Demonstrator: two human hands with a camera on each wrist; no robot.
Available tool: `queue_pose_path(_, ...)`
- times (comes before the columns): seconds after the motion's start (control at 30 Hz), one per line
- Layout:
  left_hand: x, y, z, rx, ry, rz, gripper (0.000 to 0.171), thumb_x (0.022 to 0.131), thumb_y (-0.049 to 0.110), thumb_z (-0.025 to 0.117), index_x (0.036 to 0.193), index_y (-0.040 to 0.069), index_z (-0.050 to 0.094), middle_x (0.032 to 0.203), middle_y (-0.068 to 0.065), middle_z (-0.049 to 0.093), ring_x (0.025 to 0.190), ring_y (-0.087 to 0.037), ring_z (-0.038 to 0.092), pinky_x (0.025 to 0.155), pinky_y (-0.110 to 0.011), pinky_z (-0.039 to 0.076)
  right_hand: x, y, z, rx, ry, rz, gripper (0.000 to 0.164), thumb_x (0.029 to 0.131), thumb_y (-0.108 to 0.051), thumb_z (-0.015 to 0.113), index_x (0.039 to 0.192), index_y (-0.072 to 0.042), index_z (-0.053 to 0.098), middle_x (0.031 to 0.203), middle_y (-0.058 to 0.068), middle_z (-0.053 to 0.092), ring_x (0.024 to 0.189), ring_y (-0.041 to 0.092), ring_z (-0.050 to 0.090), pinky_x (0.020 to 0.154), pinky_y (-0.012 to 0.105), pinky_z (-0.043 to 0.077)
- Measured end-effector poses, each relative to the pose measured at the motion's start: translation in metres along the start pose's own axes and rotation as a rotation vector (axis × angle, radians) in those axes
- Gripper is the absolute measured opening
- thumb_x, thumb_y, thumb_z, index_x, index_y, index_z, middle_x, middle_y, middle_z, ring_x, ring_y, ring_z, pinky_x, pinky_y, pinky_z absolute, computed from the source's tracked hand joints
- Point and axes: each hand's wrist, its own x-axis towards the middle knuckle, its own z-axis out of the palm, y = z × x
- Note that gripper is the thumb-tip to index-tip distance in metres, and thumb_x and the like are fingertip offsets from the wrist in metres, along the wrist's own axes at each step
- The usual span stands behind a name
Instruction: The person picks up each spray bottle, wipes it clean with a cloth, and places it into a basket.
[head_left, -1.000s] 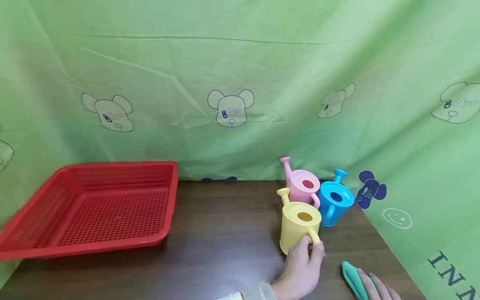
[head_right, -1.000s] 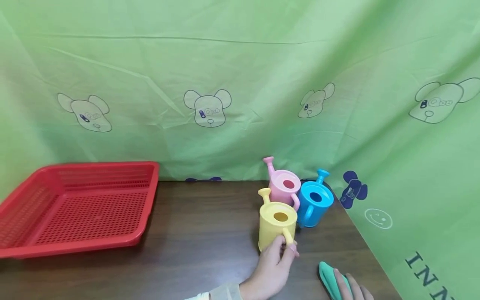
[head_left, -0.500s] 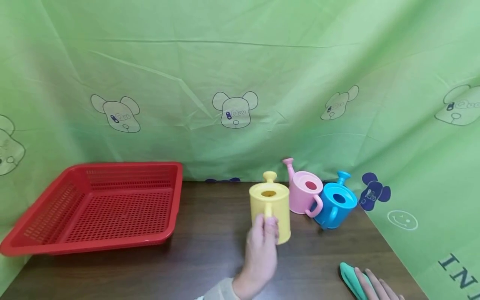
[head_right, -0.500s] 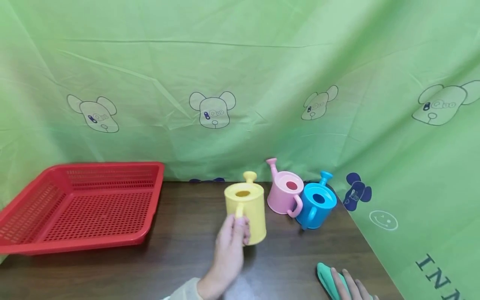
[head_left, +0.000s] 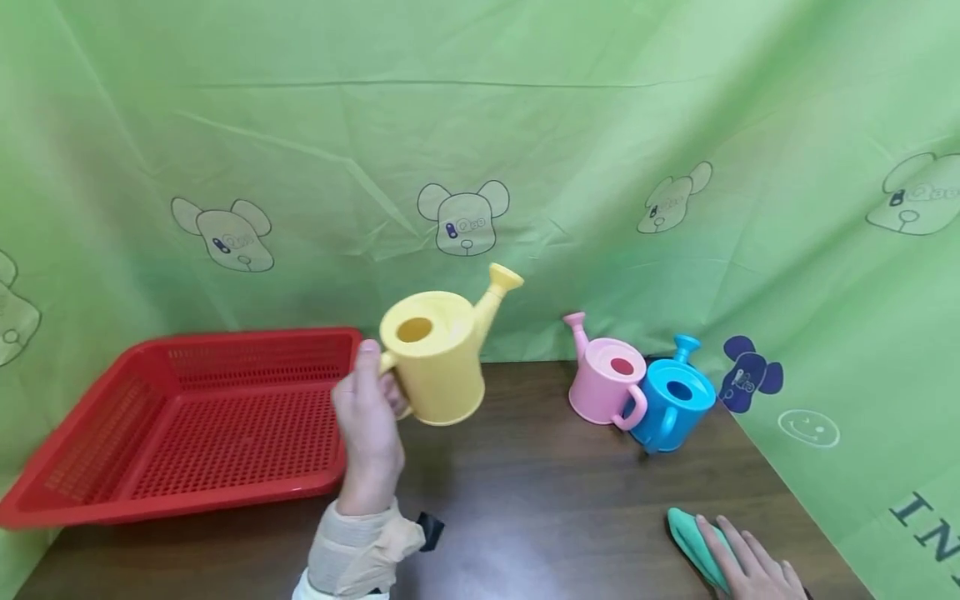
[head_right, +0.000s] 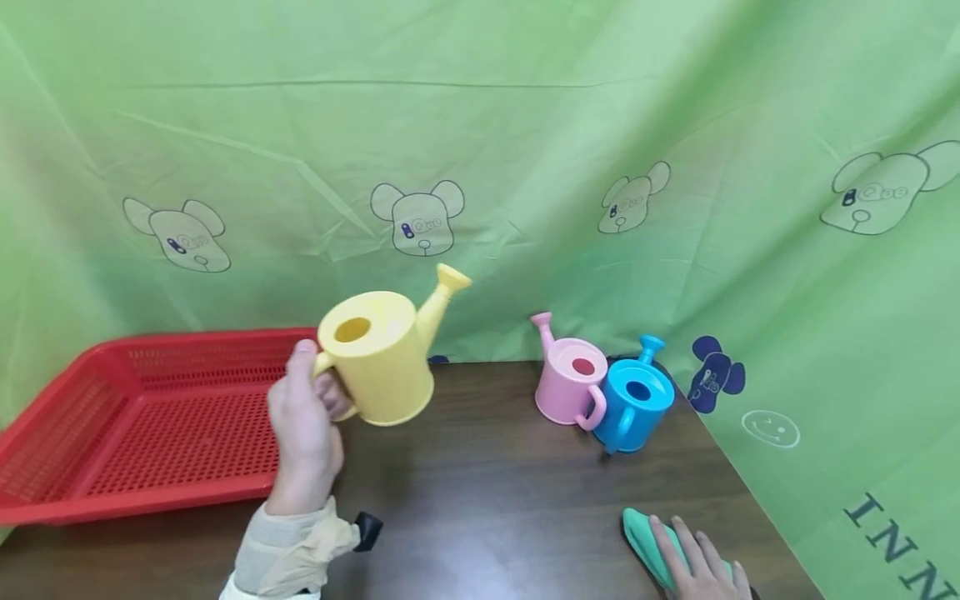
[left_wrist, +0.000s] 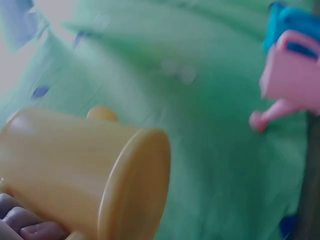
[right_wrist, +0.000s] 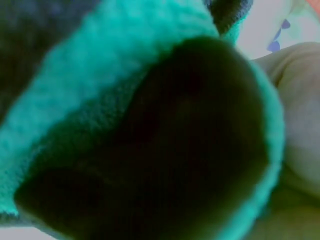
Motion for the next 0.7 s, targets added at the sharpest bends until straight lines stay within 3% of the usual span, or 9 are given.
queue_pose_path(0.07,0.008,0.006,-0.01,-0.022,0.034,0.022,0.054,0.096,0.036,0.051,0.05,0.013,0.032,0.045,0.004,0.026,0.042,-0.008,0.022,0.04,-0.022,0.019,0.007,-0.006,-0.006,0.011,-0.014,-0.053,0.092,0.078,-0.032,0.07,0.153,-0.028,0.017,0.139,0.017,0.047,0.113,0.043,0.052,0.074,0.07,0.041)
queue_pose_path(0.13,0.014,0.011,-0.017,-0.035,0.052,0.046,0.054,0.096,0.034,0.05,0.05,0.013,0.031,0.045,0.003,0.026,0.042,-0.01,0.02,0.042,-0.025,0.014,0.014,-0.017,-0.015,0.048,-0.039,-0.099,0.093,0.078,-0.031,0.071,0.153,-0.028,0.017,0.14,0.018,0.045,0.115,0.043,0.051,0.077,0.07,0.041)
queue_pose_path(0.2,0.018,0.015,-0.022,-0.042,0.049,0.066,0.053,0.096,0.032,0.05,0.051,0.011,0.031,0.046,0.002,0.025,0.043,-0.011,0.019,0.044,-0.03,0.011,0.022,-0.029,-0.024,0.103,-0.015,-0.154,0.097,0.074,-0.048,0.072,0.153,-0.025,0.021,0.141,0.019,0.044,0.115,0.041,0.05,0.08,0.068,0.042)
queue_pose_path(0.3,0.02,0.02,-0.025,-0.056,0.034,0.089,0.053,0.096,0.032,0.05,0.052,0.01,0.03,0.047,0.0,0.025,0.044,-0.013,0.02,0.046,-0.033,0.011,0.033,-0.05,-0.038,0.17,0.009,-0.236,0.118,0.058,-0.076,0.067,0.153,-0.021,0.023,0.141,0.018,0.042,0.117,0.038,0.047,0.084,0.066,0.04)
queue_pose_path(0.37,0.021,0.023,-0.025,-0.059,0.028,0.098,0.052,0.095,0.032,0.051,0.052,0.01,0.031,0.047,0.0,0.025,0.044,-0.014,0.02,0.046,-0.033,0.011,0.042,-0.064,-0.045,0.194,-0.012,-0.283,0.126,0.051,-0.081,0.065,0.153,-0.021,0.021,0.142,0.017,0.04,0.119,0.038,0.044,0.087,0.067,0.039)
queue_pose_path(0.47,0.021,0.025,-0.026,-0.059,0.031,0.101,0.053,0.095,0.033,0.051,0.052,0.01,0.031,0.047,0.0,0.026,0.044,-0.014,0.02,0.045,-0.032,0.012,0.058,-0.087,-0.053,0.206,-0.118,-0.288,0.103,0.073,-0.047,0.074,0.155,-0.026,0.017,0.144,0.015,0.037,0.125,0.039,0.039,0.094,0.068,0.033)
queue_pose_path(0.57,0.021,0.026,-0.028,-0.065,0.037,0.1,0.052,0.095,0.033,0.051,0.052,0.01,0.031,0.047,0.001,0.026,0.044,-0.014,0.02,0.045,-0.032,0.012,0.072,-0.11,-0.058,0.175,-0.163,-0.271,0.092,0.08,-0.002,0.063,0.154,-0.029,0.016,0.143,0.013,0.038,0.126,0.037,0.038,0.098,0.065,0.032)
queue_pose_path(0.6,0.021,0.026,-0.028,-0.066,0.04,0.1,0.052,0.095,0.032,0.051,0.052,0.01,0.031,0.047,0.0,0.026,0.044,-0.014,0.02,0.045,-0.033,0.012,0.076,-0.118,-0.059,0.159,-0.148,-0.27,0.092,0.079,0.005,0.058,0.154,-0.029,0.018,0.141,0.013,0.04,0.124,0.036,0.04,0.098,0.064,0.034)
queue_pose_path(0.7,0.02,0.025,-0.031,-0.064,0.052,0.093,0.052,0.095,0.033,0.051,0.053,0.01,0.032,0.047,0.0,0.027,0.044,-0.015,0.02,0.046,-0.033,0.012,0.088,-0.137,-0.063,0.122,-0.028,-0.306,0.082,0.083,0.004,0.056,0.153,-0.025,0.024,0.132,0.011,0.048,0.114,0.032,0.048,0.091,0.057,0.042)
